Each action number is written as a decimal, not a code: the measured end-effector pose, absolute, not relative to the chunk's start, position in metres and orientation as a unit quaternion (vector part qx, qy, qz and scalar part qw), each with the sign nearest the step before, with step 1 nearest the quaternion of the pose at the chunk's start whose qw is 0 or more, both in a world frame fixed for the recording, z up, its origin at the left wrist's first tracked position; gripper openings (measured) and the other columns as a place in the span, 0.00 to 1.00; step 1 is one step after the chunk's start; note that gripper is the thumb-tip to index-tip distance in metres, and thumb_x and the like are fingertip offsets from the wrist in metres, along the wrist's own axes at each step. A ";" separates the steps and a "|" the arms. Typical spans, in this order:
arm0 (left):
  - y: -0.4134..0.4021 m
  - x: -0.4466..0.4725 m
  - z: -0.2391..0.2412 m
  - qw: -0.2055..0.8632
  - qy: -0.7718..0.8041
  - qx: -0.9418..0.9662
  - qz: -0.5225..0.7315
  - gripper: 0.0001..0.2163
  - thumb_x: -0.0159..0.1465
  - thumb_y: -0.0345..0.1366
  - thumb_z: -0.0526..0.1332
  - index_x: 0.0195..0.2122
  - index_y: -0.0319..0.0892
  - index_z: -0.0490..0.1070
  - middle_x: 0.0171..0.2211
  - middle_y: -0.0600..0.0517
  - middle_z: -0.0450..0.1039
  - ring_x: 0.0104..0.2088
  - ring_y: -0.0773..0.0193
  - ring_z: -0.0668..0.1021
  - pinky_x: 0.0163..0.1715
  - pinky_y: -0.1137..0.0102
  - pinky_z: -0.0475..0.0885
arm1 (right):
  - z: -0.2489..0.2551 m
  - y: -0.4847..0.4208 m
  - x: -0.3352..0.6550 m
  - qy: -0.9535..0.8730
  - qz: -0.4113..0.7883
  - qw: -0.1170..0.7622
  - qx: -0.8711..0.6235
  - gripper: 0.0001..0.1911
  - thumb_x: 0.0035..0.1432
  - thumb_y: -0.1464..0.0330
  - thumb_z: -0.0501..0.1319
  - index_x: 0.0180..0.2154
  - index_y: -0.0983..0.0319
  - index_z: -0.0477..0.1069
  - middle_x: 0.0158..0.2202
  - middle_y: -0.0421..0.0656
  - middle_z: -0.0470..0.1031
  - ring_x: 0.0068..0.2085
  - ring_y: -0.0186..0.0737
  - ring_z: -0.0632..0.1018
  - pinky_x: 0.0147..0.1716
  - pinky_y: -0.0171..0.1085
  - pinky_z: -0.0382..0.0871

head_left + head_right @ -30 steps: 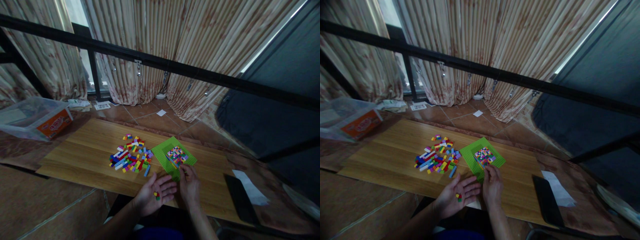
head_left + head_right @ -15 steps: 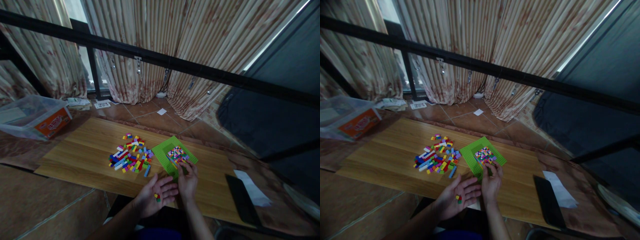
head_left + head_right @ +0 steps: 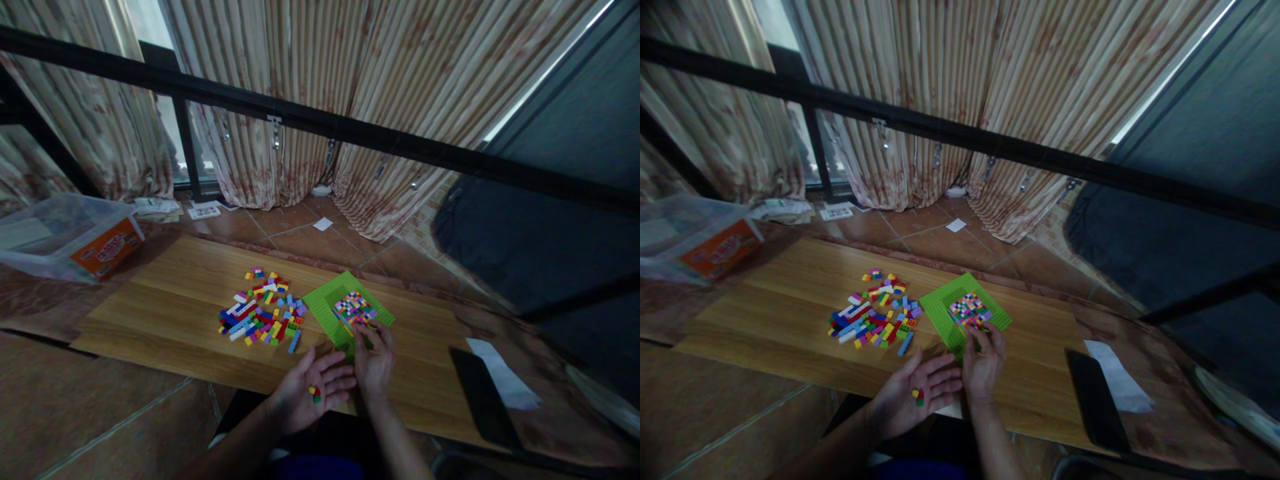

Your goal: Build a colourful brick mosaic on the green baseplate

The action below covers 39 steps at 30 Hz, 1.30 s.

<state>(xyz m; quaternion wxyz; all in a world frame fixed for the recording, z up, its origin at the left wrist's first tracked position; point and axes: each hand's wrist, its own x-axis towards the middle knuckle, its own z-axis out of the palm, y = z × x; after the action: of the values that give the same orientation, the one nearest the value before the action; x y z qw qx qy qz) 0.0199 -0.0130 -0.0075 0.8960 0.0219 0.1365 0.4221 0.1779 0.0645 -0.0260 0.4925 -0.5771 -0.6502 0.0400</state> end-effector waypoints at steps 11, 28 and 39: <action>-0.014 0.020 -0.009 0.888 0.124 0.038 0.441 0.26 0.65 0.53 0.47 0.53 0.36 0.67 0.48 0.39 0.72 0.50 0.53 0.73 0.53 0.61 0.58 | -0.012 0.053 0.185 -0.651 0.105 0.478 -0.581 0.15 0.58 0.60 0.57 0.39 0.60 0.77 0.45 0.49 0.72 0.46 0.45 0.72 0.47 0.47 0.66; -0.012 0.019 -0.007 0.881 0.177 0.042 0.437 0.26 0.65 0.53 0.48 0.52 0.36 0.67 0.43 0.43 0.74 0.49 0.56 0.74 0.52 0.64 0.61 | 0.031 -0.032 0.140 -0.821 0.184 0.300 -0.450 0.12 0.56 0.70 0.60 0.43 0.54 0.74 0.43 0.43 0.73 0.46 0.46 0.71 0.48 0.48 0.65; -0.014 0.020 -0.002 0.881 0.151 0.036 0.446 0.22 0.66 0.50 0.48 0.48 0.39 0.70 0.44 0.45 0.75 0.49 0.58 0.74 0.53 0.66 0.59 | 0.033 -0.023 0.140 -0.765 0.244 0.350 -0.482 0.10 0.61 0.69 0.55 0.38 0.56 0.75 0.37 0.43 0.75 0.41 0.41 0.74 0.41 0.41 0.68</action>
<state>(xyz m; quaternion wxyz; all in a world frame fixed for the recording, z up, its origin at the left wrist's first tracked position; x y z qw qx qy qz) 0.0201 -0.0143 -0.0022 0.8815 0.0357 0.1508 0.4461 0.1401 -0.0227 0.0326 0.3500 -0.4821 -0.7651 0.2445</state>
